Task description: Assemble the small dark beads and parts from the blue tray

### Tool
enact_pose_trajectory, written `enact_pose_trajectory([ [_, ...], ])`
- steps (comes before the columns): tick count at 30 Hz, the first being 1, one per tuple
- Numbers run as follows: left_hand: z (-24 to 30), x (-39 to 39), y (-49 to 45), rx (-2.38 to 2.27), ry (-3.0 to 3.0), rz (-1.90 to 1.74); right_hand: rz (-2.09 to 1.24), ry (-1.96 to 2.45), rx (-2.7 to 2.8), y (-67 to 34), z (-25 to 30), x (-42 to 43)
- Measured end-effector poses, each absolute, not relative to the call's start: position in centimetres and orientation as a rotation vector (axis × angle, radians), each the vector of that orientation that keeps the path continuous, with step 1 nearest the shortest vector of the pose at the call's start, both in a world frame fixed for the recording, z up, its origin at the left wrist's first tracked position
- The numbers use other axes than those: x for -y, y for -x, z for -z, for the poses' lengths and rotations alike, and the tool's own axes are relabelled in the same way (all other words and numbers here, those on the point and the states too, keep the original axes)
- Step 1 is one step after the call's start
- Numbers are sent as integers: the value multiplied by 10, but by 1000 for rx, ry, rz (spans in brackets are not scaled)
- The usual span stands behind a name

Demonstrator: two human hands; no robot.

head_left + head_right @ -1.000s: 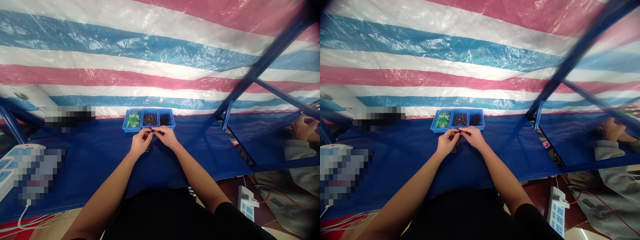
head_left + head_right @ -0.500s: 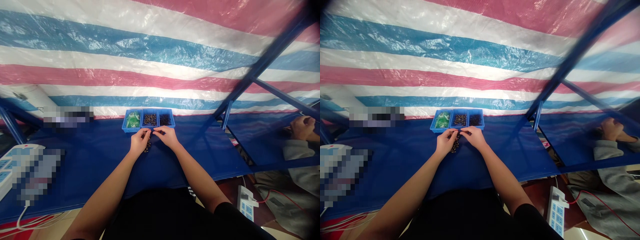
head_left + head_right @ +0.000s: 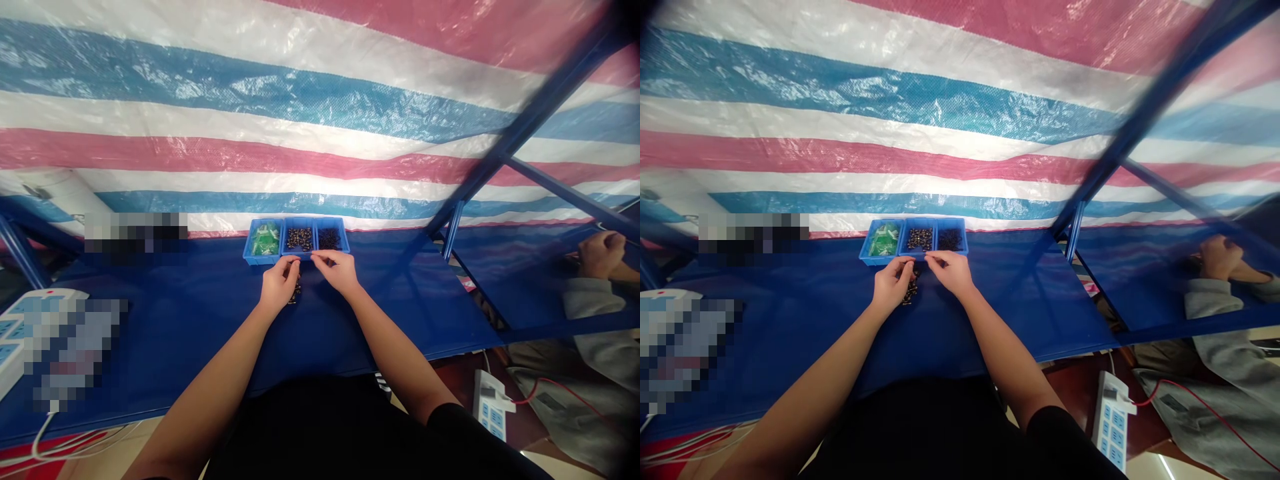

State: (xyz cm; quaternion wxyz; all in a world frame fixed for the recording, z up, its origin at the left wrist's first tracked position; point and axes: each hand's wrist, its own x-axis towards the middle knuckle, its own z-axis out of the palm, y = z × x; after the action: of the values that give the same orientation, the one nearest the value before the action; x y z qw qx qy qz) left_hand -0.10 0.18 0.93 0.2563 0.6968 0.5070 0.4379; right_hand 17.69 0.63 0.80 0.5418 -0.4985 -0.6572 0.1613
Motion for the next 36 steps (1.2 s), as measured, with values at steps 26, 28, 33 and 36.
enact_pose_trajectory([
  [26, -6, -6, 5, -1619, -1797, -1330, -319, 1451, 2293, -173, 1, -7],
  [28, -6, -5, 4, -1587, -1817, -1319, -350, 1421, 2275, -176, -1, -6],
  [33, -10, -2, 2, -1541, -1918, -1293, -623, 1286, 1972, -177, -6, -6],
  [36, -11, -1, 1, -1523, -1948, -1284, -828, 1187, 1737, -174, -5, -9],
])
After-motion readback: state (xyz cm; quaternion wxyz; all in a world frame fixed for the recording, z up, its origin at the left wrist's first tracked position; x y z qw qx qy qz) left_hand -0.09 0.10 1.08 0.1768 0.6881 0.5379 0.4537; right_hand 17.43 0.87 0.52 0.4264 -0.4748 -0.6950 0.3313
